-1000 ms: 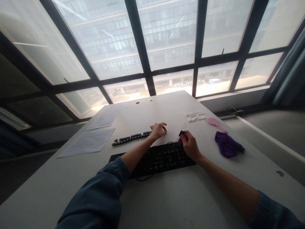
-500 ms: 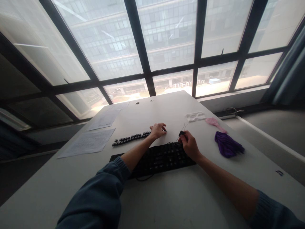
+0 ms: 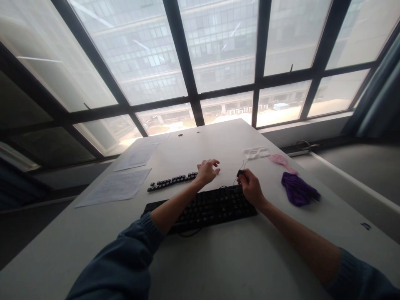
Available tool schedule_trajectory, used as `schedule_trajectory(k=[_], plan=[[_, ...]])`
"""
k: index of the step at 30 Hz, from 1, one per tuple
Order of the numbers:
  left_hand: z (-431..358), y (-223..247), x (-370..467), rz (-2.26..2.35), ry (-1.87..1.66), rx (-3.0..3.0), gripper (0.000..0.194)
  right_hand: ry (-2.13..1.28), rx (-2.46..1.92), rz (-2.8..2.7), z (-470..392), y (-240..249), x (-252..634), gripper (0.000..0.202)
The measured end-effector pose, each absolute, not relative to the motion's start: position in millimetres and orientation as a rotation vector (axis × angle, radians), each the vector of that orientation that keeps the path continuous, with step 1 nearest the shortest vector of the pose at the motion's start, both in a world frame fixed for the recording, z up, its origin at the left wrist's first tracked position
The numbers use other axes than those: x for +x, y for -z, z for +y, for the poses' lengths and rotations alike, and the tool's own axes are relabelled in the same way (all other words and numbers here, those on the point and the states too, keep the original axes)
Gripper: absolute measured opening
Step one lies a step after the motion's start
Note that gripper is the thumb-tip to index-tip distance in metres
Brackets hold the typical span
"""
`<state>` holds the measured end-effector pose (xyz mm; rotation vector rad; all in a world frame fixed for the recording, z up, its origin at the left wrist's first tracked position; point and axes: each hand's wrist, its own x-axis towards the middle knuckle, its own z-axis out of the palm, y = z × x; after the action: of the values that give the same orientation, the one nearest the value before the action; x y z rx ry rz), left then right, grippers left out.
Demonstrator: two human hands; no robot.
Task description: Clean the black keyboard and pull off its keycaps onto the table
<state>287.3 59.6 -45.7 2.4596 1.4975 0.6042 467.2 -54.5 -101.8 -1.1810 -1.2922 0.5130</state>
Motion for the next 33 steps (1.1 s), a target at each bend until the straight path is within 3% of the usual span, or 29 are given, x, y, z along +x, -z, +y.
schedule_trajectory(k=[4,10,24,33], plan=[[12.2,52.7,297.4,1.216,-0.613,2.567,0.019,-0.529,-1.192,-1.386,-55.3,103.4,469.0,0.012],[-28.2,77.0,301.6,1.159,-0.707,2.543,0.023,-0.479,-1.230,-1.575,-60.1,99.9,470.2,0.013],[-32.4,82.8,296.6,1.164,-0.730,2.581,0.027,-0.556,-1.258,-1.721,-60.9,92.1,476.9,0.012],[-29.5,74.9,296.7,1.006,-0.689,2.561,0.018,-0.319,-1.109,-1.893,-77.0,95.5,474.6,0.017]])
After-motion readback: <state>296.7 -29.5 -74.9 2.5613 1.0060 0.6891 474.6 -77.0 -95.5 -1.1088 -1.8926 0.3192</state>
